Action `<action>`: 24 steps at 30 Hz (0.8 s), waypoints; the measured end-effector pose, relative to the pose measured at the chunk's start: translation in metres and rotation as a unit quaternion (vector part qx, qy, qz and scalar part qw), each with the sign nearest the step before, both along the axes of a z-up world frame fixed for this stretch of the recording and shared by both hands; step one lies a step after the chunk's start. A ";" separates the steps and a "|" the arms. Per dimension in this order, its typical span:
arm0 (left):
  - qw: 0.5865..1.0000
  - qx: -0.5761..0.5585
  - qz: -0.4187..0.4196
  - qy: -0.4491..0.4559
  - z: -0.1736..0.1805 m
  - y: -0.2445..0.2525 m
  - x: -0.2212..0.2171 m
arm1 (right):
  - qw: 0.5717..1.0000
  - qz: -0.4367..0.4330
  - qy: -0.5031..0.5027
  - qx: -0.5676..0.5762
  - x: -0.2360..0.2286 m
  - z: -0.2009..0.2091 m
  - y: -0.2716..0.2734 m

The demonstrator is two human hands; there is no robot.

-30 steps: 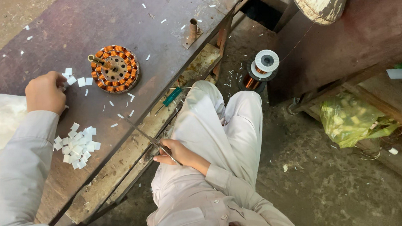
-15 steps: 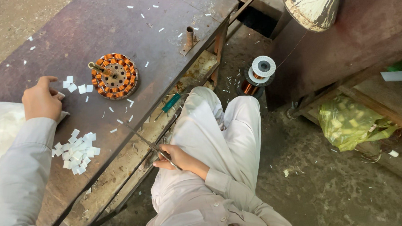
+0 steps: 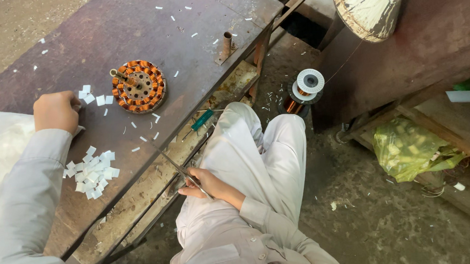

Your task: The person cuts small white insulating strips with scissors and places them into the slots of a copper-wound motor stator. The person handles the stator and strips repeatedly, inserting the pieces into the winding slots.

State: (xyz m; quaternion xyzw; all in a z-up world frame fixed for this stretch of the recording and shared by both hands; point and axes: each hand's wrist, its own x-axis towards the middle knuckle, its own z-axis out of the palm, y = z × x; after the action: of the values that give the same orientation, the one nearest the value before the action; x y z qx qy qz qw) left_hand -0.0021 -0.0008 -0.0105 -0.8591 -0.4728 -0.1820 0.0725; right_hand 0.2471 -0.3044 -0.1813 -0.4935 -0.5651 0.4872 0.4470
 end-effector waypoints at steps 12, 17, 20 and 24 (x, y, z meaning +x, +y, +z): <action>0.880 -0.147 0.017 -0.452 0.038 -0.204 0.026 | 0.995 0.065 0.068 0.016 -0.023 0.011 0.000; 0.770 -0.207 0.068 -0.600 -0.023 -0.259 0.043 | 0.994 0.077 0.074 -0.027 -0.040 0.011 -0.007; 0.706 -0.238 0.090 -0.662 -0.054 -0.273 0.049 | 0.995 0.072 0.067 -0.013 -0.042 0.011 -0.005; 0.665 -0.246 0.086 -0.700 -0.088 -0.280 0.052 | 0.996 0.060 0.041 0.042 -0.047 0.003 -0.006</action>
State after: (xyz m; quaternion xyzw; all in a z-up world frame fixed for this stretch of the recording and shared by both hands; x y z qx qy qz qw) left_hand 0.0500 -0.2805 -0.0981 -0.4208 -0.4840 -0.5997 -0.4786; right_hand 0.1999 -0.3103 -0.1783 -0.4191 -0.5948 0.5091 0.4598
